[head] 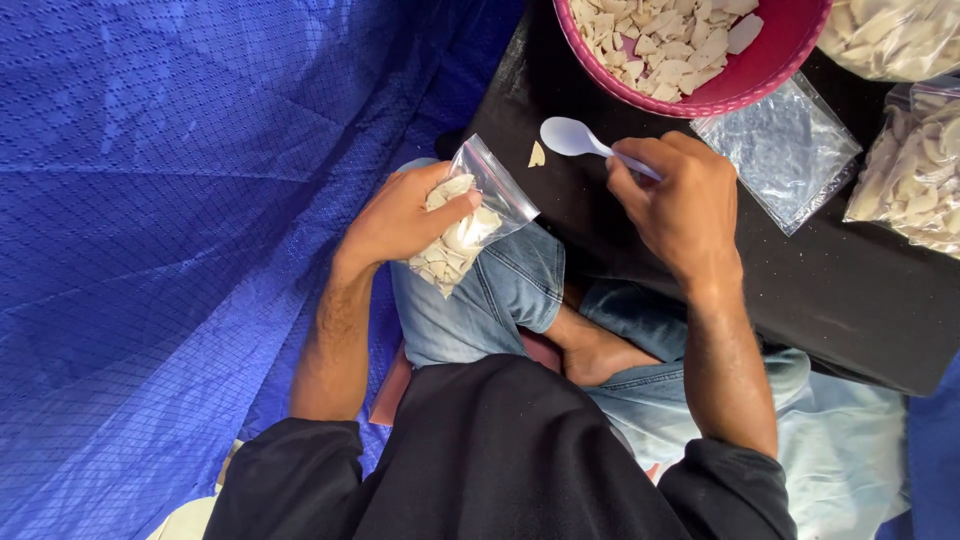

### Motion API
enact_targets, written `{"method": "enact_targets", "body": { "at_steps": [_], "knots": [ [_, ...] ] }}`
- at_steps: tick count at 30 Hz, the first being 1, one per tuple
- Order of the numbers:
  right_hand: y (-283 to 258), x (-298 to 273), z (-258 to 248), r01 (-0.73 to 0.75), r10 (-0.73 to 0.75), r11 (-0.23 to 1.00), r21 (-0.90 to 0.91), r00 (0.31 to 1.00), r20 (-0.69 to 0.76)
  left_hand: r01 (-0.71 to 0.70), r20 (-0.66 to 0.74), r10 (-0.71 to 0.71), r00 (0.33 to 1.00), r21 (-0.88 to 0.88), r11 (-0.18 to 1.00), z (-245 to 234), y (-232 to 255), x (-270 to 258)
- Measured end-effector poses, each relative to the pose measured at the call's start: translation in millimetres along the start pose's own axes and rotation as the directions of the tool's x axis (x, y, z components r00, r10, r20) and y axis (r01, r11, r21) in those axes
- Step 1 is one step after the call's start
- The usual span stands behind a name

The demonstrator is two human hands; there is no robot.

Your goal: Packing white chips from a bowl into small plastic bags using a spoon.

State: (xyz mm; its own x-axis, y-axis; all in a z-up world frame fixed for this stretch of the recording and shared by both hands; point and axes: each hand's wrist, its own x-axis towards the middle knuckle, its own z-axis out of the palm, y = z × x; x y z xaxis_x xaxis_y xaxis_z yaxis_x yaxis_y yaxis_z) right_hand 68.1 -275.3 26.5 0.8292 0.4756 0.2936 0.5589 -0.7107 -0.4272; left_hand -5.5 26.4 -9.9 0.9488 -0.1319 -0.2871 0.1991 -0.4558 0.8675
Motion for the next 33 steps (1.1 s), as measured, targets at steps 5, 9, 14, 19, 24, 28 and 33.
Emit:
{"method": "enact_targets", "body": {
  "at_steps": [5,9,14,19,24,28,33],
  "knots": [
    [-9,2,-8,-0.088,0.076,0.986,0.141,0.993,0.085,0.092,-0.002,-0.092,0.996,0.040,0.995,8,5,1],
    [-8,-3,-7,-0.188,0.150,0.946,0.264,0.976,0.156,0.121,0.003,-0.121,0.993,0.043,0.992,13,3,4],
    [-9,-5,1,-0.226,0.163,0.910,0.348,0.966,0.202,0.122,0.018,-0.122,0.992,0.015,0.992,14,7,3],
    [-9,-8,2,-0.298,0.210,0.866,0.401,0.945,0.249,0.101,0.018,-0.101,0.995,-0.017,0.995,15,11,2],
    [-1,-9,-2,-0.422,0.290,0.791,0.442,0.896,0.336,-0.071,0.010,0.072,0.997,-0.131,0.989,19,5,4],
    [5,-12,-15,-0.452,0.315,0.754,0.476,0.886,0.341,-0.146,0.018,0.151,0.988,-0.171,0.974,18,15,7],
    [12,-14,-36,-0.486,0.356,0.732,0.478,0.870,0.340,-0.260,0.019,0.270,0.963,-0.220,0.940,22,29,11]
  ]
}}
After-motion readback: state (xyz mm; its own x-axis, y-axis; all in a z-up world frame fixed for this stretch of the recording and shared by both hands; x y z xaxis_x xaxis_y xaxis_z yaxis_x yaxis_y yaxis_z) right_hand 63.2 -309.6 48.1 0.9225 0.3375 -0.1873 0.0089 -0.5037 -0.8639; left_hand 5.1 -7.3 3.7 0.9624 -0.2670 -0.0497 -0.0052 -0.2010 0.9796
